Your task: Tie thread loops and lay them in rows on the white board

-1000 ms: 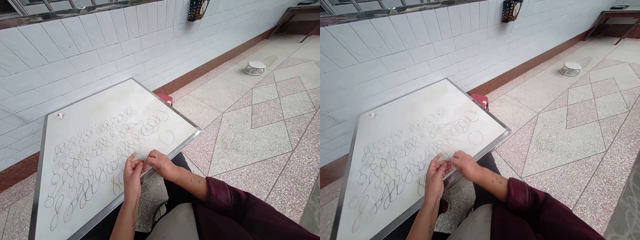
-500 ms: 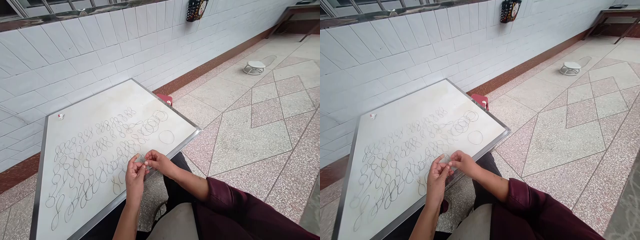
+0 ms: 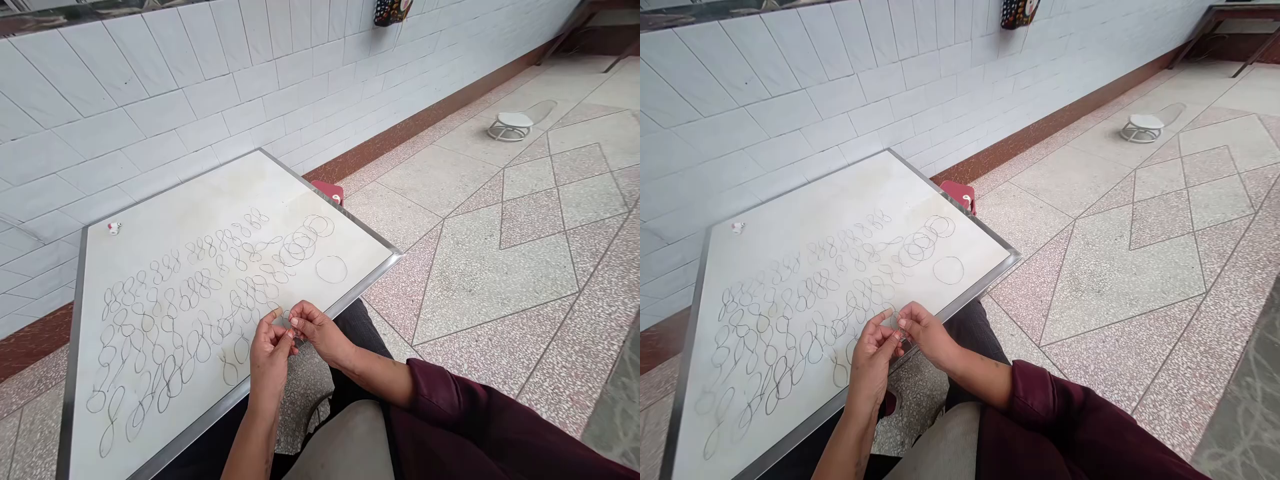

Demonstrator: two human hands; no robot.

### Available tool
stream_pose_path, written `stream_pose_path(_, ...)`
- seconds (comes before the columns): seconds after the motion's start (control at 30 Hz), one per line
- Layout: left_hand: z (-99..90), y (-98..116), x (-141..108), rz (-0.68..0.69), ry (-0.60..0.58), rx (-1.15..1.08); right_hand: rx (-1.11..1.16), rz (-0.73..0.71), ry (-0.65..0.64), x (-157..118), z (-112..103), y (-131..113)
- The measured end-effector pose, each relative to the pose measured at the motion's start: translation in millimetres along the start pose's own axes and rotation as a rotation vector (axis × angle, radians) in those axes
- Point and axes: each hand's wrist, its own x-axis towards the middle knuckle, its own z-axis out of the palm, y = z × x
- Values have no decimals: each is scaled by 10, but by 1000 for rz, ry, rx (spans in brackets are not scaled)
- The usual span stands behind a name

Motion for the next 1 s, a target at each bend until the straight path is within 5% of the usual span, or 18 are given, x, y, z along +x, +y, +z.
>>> stream_pose_path(0.33,8,-76,-50,67,98,52,-54,-63,111,-70,69,109)
stream_pose_path(0.57,-4,-29,-149,89,127,-34,-10,-28,-152,-108,-10,-57)
stream_pose_path(0.73,-5,14,-202,86,149,-94,-24,-20,-160,-113,-59,-65)
stream_pose_path(1.0,69,61,-174,132,259,-103,-824,-384,5,-151,-66,-4)
